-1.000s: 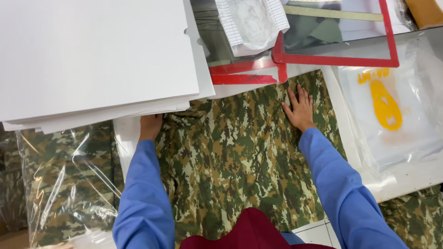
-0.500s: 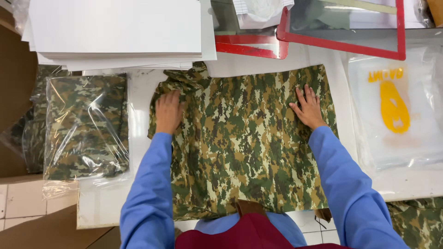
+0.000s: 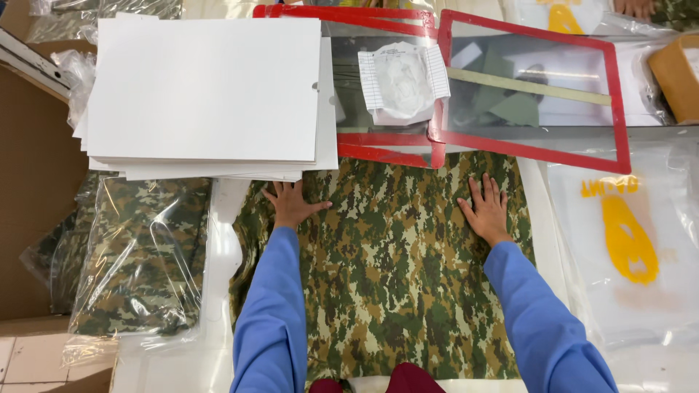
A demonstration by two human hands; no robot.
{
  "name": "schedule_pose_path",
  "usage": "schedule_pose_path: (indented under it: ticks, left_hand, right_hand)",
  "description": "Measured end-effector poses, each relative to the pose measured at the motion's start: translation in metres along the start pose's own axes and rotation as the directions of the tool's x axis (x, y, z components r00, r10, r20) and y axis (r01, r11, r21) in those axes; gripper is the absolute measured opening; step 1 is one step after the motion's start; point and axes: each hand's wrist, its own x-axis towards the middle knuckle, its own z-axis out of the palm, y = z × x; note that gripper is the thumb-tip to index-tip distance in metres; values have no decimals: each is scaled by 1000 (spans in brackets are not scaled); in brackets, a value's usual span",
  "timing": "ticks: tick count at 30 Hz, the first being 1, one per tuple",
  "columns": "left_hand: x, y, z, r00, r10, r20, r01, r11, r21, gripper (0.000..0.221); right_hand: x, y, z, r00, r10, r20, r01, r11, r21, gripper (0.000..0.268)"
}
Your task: The person folds camouflage-patterned shirts over a cardboard insert, slides each folded shirt into a plastic bag, and places the bagged items into a cardboard box.
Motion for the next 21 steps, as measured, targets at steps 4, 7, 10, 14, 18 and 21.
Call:
schedule_pose_path:
  ticks: [4, 7, 10, 14, 18, 21]
  left_hand:
    - [-19, -10, 30, 893, -86, -442, 169, 974, 152, 122]
    - [-74, -16, 36, 777, -160, -608, 275, 956, 100, 96]
    - [-156, -30, 69, 750, -341, -567, 414, 910, 0, 69]
    - [-219, -55, 88, 755, -501, -423, 528, 847, -62, 79]
    - [-216, -64, 63, 711, -651, -266, 622, 759, -193, 129]
    - [-232, -57, 58, 693, -619, -369, 609, 777, -161, 138]
  right_hand:
    - [-6, 4, 11, 998, -38, -41, 39, 999, 4, 72]
    - [-1, -16, 18, 935, -276, -223, 280, 960, -16, 56]
    - [-18, -92, -4, 697, -630, -343, 665, 747, -20, 37]
    - [-37, -223, -71, 343, -796, -498, 915, 403, -13, 31]
    - [-5, -314, -130, 264, -737, -623, 939, 343, -9, 29]
    - [30, -353, -163, 339, -743, -578, 896, 442, -43, 35]
